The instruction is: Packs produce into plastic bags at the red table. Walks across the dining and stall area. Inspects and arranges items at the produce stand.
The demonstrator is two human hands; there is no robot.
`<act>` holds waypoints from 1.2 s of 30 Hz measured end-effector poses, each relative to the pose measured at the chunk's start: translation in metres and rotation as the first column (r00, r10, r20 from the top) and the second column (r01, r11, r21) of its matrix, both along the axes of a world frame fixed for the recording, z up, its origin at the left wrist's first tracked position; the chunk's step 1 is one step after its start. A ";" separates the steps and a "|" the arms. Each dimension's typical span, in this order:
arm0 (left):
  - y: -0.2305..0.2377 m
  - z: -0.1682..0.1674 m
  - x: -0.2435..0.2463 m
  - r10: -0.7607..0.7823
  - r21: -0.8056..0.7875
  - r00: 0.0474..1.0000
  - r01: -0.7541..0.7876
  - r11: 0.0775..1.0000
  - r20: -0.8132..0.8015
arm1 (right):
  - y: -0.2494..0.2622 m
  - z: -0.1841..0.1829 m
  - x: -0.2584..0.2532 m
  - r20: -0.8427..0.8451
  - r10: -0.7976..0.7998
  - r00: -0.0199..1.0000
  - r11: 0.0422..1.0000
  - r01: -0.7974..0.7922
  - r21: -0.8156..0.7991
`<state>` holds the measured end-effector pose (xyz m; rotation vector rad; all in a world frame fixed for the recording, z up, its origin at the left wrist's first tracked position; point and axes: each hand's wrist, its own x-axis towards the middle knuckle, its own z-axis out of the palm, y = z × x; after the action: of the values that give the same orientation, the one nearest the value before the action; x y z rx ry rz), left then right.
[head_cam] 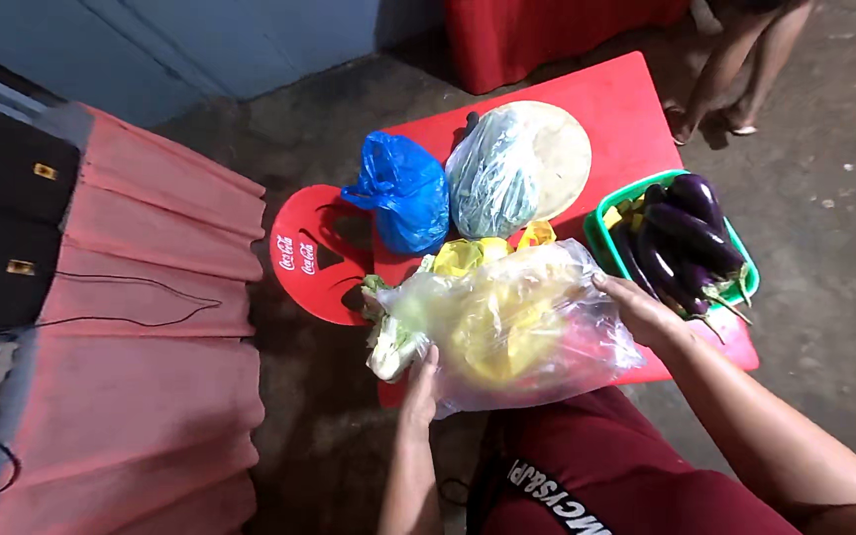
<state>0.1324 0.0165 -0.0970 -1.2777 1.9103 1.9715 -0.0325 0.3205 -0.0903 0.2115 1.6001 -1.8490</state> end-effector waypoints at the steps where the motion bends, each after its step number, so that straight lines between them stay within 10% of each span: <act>1: 0.000 -0.002 -0.002 0.045 0.039 0.999 -0.046 0.998 0.009 | -0.002 0.005 0.001 -0.029 0.020 0.999 1.000 -0.020 -0.004; 12: -0.010 0.034 -0.011 0.184 0.203 0.924 -0.120 0.972 -0.336 | -0.004 0.027 -0.026 -0.493 0.160 0.855 0.987 -0.145 0.069; 16: -0.020 0.080 -0.018 -0.005 -0.093 0.555 -0.132 0.987 -0.832 | 0.000 0.067 -0.038 -0.833 -0.104 0.543 0.985 -0.060 -0.162; 19: -0.026 0.110 -0.004 -0.267 -0.362 0.421 -0.162 0.918 -0.867 | 0.013 0.096 -0.040 -0.908 -0.127 0.399 0.958 -0.189 -0.217; 24: -0.006 0.086 0.045 -0.068 -0.275 0.596 -0.264 0.925 -0.800 | 0.022 0.058 -0.024 -0.884 -0.013 0.468 0.928 -0.323 -0.185; 29: -0.012 0.090 0.006 0.090 -0.185 0.875 -0.199 0.962 -0.477 | -0.015 0.063 -0.035 -0.711 0.093 0.697 0.995 -0.089 0.042; 36: -0.038 0.094 -0.041 0.111 -0.067 0.809 -0.182 0.981 -0.577 | -0.048 0.088 -0.089 -0.724 0.326 0.608 0.944 -0.257 0.209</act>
<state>0.0911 -0.0215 -0.0029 -0.9393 2.2640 2.5873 -0.1218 0.2720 -0.0024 -0.8717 2.0884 -1.6800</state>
